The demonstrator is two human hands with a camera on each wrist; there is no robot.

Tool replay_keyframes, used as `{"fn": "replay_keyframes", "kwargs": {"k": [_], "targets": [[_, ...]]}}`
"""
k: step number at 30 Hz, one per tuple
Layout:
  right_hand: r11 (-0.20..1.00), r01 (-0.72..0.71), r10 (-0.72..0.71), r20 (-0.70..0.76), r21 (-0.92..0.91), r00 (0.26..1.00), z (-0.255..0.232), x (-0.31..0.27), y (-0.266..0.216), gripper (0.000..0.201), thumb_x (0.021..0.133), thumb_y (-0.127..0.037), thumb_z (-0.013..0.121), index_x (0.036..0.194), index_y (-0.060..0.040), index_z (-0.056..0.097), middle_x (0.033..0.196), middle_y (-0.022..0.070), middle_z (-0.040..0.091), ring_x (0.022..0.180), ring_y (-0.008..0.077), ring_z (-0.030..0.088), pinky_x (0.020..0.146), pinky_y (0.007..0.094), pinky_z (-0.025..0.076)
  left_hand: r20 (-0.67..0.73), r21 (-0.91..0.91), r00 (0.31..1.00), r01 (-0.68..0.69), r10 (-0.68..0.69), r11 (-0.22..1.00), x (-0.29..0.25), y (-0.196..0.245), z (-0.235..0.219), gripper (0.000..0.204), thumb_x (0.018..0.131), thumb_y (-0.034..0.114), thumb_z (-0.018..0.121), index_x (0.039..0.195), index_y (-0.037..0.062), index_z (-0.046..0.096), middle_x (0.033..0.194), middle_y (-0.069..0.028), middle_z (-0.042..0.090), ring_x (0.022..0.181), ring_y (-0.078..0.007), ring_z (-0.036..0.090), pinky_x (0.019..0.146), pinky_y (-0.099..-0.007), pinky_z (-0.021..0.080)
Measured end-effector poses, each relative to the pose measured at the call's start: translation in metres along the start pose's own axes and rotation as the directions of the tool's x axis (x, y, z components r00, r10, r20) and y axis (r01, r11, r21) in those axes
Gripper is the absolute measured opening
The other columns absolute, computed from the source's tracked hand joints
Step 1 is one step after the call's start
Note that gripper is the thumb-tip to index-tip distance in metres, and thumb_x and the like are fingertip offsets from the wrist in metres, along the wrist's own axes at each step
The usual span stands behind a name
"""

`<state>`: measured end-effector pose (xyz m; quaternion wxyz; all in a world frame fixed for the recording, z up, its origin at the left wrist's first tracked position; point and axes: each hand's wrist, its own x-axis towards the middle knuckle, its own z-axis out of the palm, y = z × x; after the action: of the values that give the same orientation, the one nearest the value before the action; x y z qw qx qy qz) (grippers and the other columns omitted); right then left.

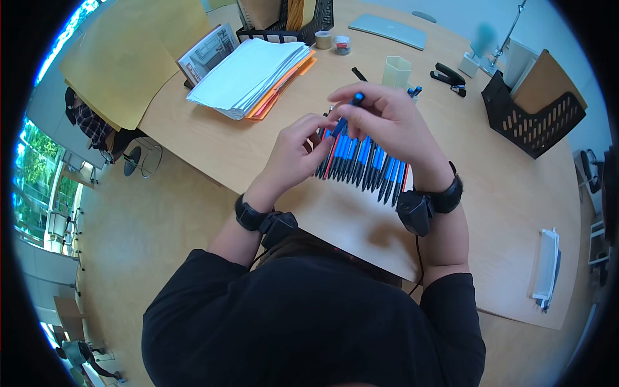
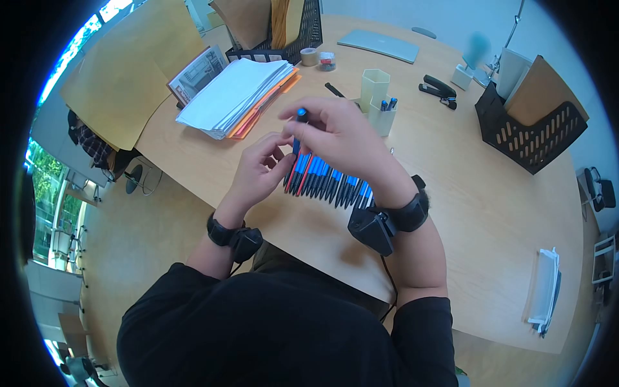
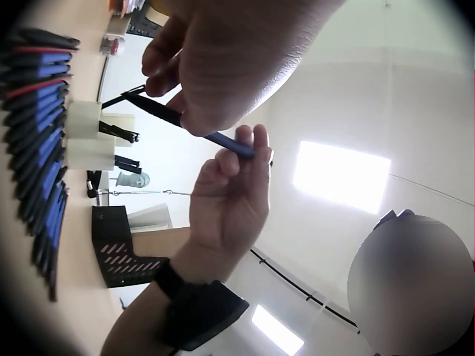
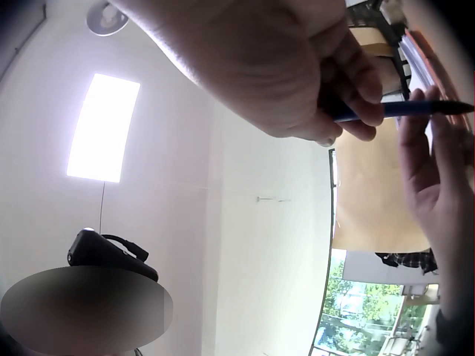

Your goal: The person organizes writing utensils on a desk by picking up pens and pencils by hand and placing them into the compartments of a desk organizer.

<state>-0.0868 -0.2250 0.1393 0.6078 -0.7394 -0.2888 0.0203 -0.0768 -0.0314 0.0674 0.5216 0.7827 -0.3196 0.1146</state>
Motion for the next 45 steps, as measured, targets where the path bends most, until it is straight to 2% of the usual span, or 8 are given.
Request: {"fn": "replay_keyframes", "kwargs": {"k": [9, 16, 21, 26, 35, 39, 41, 45], "targets": [[0.866, 0.054, -0.414, -0.65, -0.498, 0.637, -0.075, -0.005, 0.017, 0.021, 0.091, -0.015, 0.058, 0.104, -0.0004, 0.065, 0.08, 0.0073, 0.069, 0.068, 0.0096, 0.064, 0.062, 0.0215, 0.05, 0.012, 0.589, 0.979, 0.156, -0.202, 0.793, -0.009, -0.066, 0.006, 0.018, 0.082, 0.017, 0.056, 0.089, 0.0024, 0.065, 0.093, -0.014, 0.065, 0.071, -0.0298, 0.063, 0.068, -0.0402, 0.051], [0.903, -0.107, -0.204, -0.635, -0.416, 0.745, -0.111, 0.002, 0.068, 0.037, 0.09, -0.022, 0.057, 0.121, -0.0017, 0.058, 0.087, 0.0166, 0.068, 0.076, 0.0203, 0.068, 0.071, 0.032, 0.051, 0.076, 0.825, 0.837, 0.252, -0.541, 0.506, 0.009, -0.042, 0.0, 0.02, 0.075, 0.019, 0.061, 0.083, 0.0022, 0.066, 0.084, -0.0149, 0.067, 0.08, -0.0332, 0.065, 0.071, -0.0425, 0.052], [0.667, -0.252, -0.258, -0.535, -0.701, 0.805, -0.089, -0.017, 0.017, 0.043, 0.089, -0.025, 0.057, 0.126, -0.0031, 0.055, 0.093, 0.0209, 0.067, 0.083, 0.0265, 0.068, 0.074, 0.0349, 0.051, 0.055, 0.838, 0.839, 0.256, -0.542, 0.481, 0.005, -0.063, -0.009, 0.02, 0.074, 0.021, 0.06, 0.08, 0.0029, 0.064, 0.077, -0.0162, 0.065, 0.076, -0.0335, 0.063, 0.069, -0.0424, 0.05], [0.782, -0.122, -0.267, -0.505, -0.611, 0.821, -0.077, -0.024, -0.002, 0.044, 0.087, -0.022, 0.061, 0.126, -0.0042, 0.055, 0.1, 0.0172, 0.068, 0.081, 0.0233, 0.068, 0.072, 0.0318, 0.052, 0.025, 0.41, 0.955, 0.261, -0.297, 0.874, 0.002, -0.047, -0.013, 0.018, 0.081, 0.016, 0.062, 0.091, 0.0003, 0.063, 0.076, -0.0085, 0.065, 0.063, -0.0164, 0.063, 0.059, -0.0294, 0.049], [0.991, 0.035, -0.042, -0.053, -0.127, 0.998, -0.024, -0.01, -0.006, 0.037, 0.089, -0.004, 0.058, 0.125, 0.0, 0.052, 0.104, 0.0106, 0.065, 0.078, 0.0096, 0.061, 0.068, 0.0231, 0.05, 0.066, 0.074, 0.994, 0.08, -0.085, 0.994, 0.009, 0.02, 0.007, 0.018, 0.082, 0.01, 0.063, 0.097, 0.0011, 0.063, 0.08, -0.0093, 0.064, 0.059, -0.0155, 0.059, 0.057, -0.0268, 0.047], [0.994, 0.057, -0.06, -0.033, -0.093, 0.998, -0.027, -0.001, 0.004, 0.028, 0.09, -0.004, 0.056, 0.117, -0.0002, 0.056, 0.098, 0.0112, 0.066, 0.076, 0.0106, 0.062, 0.067, 0.0238, 0.051, -0.058, 0.144, 0.998, -0.003, 0.012, 0.99, 0.013, 0.006, 0.018, 0.017, 0.082, 0.011, 0.062, 0.097, 0.001, 0.063, 0.083, -0.0105, 0.064, 0.058, -0.0178, 0.059, 0.058, -0.0288, 0.048], [0.982, 0.146, -0.184, -0.398, -0.123, 0.899, -0.031, 0.003, 0.012, 0.023, 0.087, -0.007, 0.058, 0.107, 0.0041, 0.058, 0.089, 0.0092, 0.068, 0.073, 0.0129, 0.064, 0.066, 0.0258, 0.05, -0.117, 0.303, 0.991, 0.102, -0.07, 0.948, 0.012, -0.011, 0.016, 0.019, 0.084, 0.014, 0.059, 0.097, 0.0014, 0.064, 0.09, -0.0128, 0.064, 0.063, -0.0243, 0.061, 0.062, -0.0347, 0.05], [0.9, 0.147, -0.371, -0.545, -0.411, 0.751, -0.041, 0.011, 0.031, 0.021, 0.088, -0.008, 0.058, 0.106, 0.0026, 0.059, 0.086, 0.0125, 0.067, 0.073, 0.0178, 0.066, 0.066, 0.0295, 0.051, -0.042, 0.481, 0.991, 0.131, -0.127, 0.867, 0.003, -0.056, 0.013, 0.02, 0.085, 0.016, 0.055, 0.092, 0.0018, 0.065, 0.089, -0.0144, 0.065, 0.07, -0.0305, 0.063, 0.068, -0.0406, 0.051]]}}
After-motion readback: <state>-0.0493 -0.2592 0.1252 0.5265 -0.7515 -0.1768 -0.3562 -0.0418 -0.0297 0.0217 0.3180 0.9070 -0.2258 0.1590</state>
